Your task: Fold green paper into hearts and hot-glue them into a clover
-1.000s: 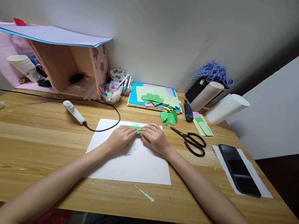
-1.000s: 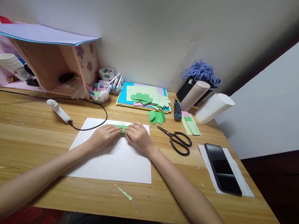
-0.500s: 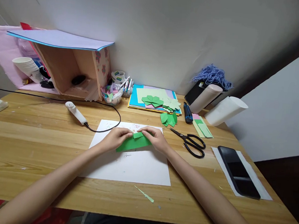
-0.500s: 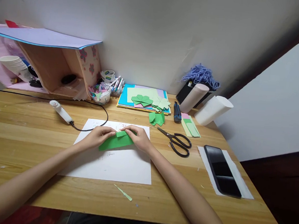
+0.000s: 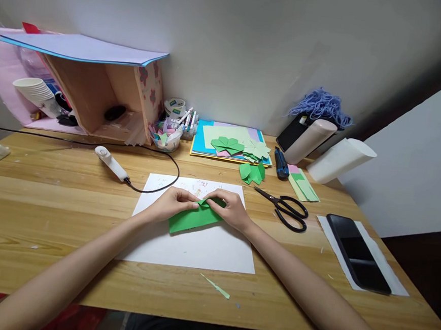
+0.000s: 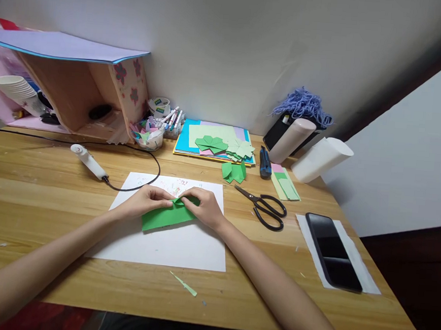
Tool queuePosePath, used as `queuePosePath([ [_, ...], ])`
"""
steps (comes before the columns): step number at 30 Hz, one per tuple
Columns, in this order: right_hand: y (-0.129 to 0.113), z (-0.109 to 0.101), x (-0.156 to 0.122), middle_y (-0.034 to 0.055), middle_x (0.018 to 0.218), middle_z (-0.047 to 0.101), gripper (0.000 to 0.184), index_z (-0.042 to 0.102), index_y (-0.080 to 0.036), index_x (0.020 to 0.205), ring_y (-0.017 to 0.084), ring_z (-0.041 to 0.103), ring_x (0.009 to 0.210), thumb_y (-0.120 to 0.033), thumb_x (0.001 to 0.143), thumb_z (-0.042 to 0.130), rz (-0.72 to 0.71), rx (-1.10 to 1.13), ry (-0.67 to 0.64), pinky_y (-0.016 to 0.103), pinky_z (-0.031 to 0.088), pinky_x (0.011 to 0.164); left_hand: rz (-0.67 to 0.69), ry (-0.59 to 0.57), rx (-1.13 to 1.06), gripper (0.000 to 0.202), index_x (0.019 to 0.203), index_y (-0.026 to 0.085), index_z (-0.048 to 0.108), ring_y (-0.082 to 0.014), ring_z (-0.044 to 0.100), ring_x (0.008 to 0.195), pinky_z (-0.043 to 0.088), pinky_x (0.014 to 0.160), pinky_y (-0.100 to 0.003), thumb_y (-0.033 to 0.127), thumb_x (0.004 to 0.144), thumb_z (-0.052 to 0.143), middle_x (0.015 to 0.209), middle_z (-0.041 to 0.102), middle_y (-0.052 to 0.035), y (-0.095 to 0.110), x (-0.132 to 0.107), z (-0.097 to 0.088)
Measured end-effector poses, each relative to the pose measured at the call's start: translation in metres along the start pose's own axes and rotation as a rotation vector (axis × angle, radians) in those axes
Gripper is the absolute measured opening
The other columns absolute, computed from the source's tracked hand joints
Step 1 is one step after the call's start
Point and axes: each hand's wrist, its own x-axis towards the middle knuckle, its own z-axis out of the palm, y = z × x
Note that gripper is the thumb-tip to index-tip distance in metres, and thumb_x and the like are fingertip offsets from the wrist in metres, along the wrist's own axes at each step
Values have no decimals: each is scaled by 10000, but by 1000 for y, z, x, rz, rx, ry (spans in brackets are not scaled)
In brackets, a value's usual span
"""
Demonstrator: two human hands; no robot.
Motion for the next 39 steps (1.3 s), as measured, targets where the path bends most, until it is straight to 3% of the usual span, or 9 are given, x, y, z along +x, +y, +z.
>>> queuePosePath([
  [10,-5,8,-3,25,757,645,117,627,-175,797,138,583,701,-236,814,529,99,16,49,248,429,658,-57,133,-31,319,748,121,701,-145,582,630,416,565,-231,414,623,697,720,695,-64,0,0,7],
  [18,-4,9,-1,20,780,631,178,620,-172,789,142,572,744,-301,832,504,172,116,21,251,423,698,-69,160,-1,358,733,98,688,-140,559,593,390,526,-231,439,624,686,690,681,-78,3,-2,11],
  [23,-2,8,2,14,735,609,198,617,-167,758,148,547,705,-365,752,606,225,150,-52,246,408,640,-59,164,17,346,693,99,681,-139,560,582,393,517,-228,437,623,679,674,674,-77,5,-2,13],
  [31,1,7,8,-18,611,538,203,589,-157,637,103,458,580,-335,731,616,303,226,-100,216,343,535,-12,168,86,307,673,104,664,-128,538,552,378,485,-219,408,631,659,620,641,-49,3,-2,17],
  [39,-1,9,8,-18,623,532,186,575,-159,637,109,469,614,-301,755,580,301,212,-68,219,353,569,-14,179,110,331,693,105,659,-121,521,553,352,481,-212,430,631,658,617,622,-37,1,0,19],
])
